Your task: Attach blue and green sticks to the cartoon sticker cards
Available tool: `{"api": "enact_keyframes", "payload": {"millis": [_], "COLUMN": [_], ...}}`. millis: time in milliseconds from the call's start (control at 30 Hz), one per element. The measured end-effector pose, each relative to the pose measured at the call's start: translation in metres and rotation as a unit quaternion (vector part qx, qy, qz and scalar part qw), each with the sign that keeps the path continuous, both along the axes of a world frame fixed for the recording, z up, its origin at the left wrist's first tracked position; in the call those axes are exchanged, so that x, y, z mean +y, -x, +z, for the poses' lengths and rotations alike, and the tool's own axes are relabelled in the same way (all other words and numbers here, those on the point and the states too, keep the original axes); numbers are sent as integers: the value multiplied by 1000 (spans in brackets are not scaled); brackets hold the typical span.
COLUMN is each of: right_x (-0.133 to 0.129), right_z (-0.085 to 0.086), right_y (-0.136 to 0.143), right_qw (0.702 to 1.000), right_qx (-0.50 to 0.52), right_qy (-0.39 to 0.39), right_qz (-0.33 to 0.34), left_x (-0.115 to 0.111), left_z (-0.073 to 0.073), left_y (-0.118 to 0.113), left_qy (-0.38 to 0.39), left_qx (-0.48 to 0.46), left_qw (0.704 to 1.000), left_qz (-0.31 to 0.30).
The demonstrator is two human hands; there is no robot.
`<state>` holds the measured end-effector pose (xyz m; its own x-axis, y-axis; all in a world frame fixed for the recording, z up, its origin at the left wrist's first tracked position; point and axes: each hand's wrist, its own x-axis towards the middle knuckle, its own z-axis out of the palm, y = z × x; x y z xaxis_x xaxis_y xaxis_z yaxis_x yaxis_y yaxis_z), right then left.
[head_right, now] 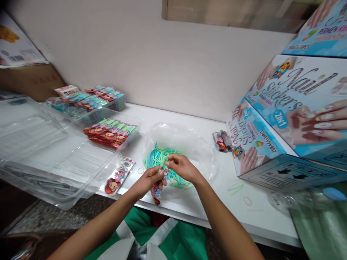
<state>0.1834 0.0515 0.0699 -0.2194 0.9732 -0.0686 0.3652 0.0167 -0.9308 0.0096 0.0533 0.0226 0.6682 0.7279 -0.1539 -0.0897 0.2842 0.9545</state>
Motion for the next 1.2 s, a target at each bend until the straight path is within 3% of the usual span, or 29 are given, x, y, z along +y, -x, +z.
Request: {"api": "enact_keyframes", "payload": {"millis": [200,567,667,900,1200], "right_x": [-4,-12,-14,-10,-6], "right_z": [-8,-12,-11,-9,-18], "right_y": [-1,-6,-2,7,5], "right_qw": [999,998,998,996,998], "right_qx": [38,-28,-35,52,12], "right_qy": [8,-6,-12,3,-14], "right_qz": [-26,-54,-53,-71,-67], "left_x": [-3,-2,-2,-4,-4], "left_z": [0,1,0,-3,-3], "left_y": [2,1,2,1,2], "left_qy": [29,58,60,62,72], "left_qx": [-9,-36,-38,-33,-28], "left_qw": [1000,997,997,998,997], "left_qz": [-5,24,12,-3,-16]}}
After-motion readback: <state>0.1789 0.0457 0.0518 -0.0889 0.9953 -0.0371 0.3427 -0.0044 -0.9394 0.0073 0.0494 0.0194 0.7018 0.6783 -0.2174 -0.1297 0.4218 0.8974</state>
